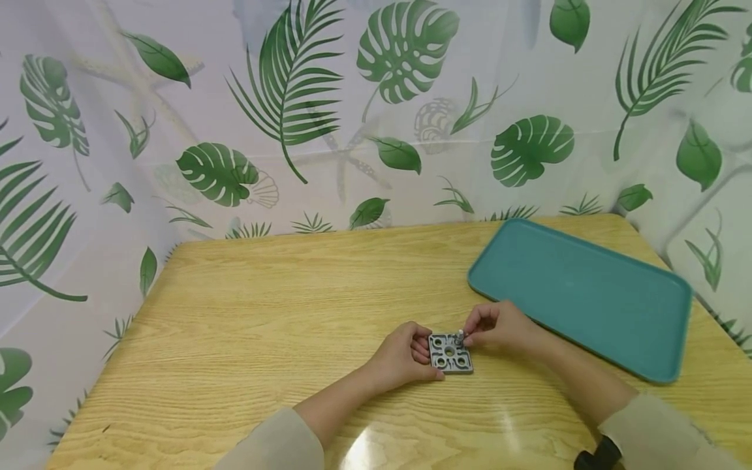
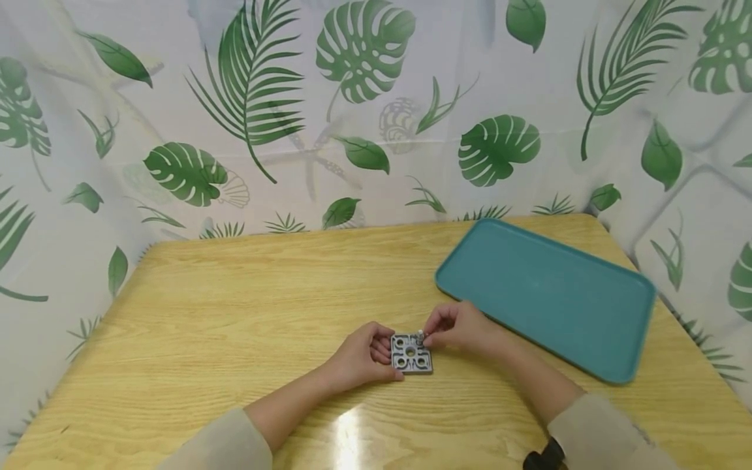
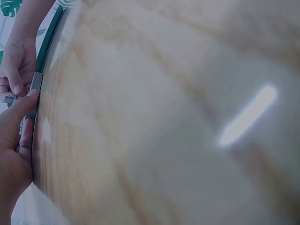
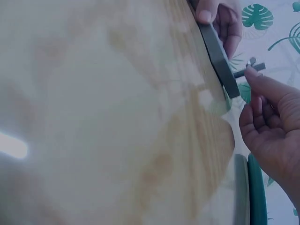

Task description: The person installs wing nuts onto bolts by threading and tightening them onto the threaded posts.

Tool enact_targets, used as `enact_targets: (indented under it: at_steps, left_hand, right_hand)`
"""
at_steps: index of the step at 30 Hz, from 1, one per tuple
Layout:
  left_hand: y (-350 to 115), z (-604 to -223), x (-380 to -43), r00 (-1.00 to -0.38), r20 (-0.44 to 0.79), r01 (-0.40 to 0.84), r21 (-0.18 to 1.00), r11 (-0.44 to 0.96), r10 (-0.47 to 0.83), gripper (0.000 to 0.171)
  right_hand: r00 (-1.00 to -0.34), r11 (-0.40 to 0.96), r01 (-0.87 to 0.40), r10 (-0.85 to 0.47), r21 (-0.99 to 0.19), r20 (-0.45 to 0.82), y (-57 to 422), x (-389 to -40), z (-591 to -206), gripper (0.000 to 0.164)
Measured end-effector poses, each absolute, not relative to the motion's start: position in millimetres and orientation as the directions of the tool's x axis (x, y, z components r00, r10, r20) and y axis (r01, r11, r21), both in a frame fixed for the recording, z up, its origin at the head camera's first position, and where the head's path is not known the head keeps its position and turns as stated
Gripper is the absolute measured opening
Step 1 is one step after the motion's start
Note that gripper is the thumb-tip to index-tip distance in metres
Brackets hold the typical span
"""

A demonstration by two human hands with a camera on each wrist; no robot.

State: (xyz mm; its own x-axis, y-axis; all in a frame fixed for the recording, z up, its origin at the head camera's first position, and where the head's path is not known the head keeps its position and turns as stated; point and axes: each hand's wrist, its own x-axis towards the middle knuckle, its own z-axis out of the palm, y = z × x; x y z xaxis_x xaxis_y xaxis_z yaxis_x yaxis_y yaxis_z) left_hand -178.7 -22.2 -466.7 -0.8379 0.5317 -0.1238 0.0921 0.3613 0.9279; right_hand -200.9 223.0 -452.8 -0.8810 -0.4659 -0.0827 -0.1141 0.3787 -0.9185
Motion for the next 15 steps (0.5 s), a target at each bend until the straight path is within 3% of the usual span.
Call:
enact_targets:
  at_steps: [6,15]
  left_hand:
    - [-22,-470,-178,-0.841,-0.106,0.111,0.926,0.360,0.530,0.064]
    - [-22,-472,-179,-0.840,-0.096,0.124,0.924,0.361,0.534,0.064]
  right_hand:
    - [-0.918,0.426,-0.135,-0.393,-0.895,-0.049,216,-188,-457,0.020]
    - [-0.919,0.426,-0.156,-0.394,-0.891,-0.027,217,-187,-455,0.020]
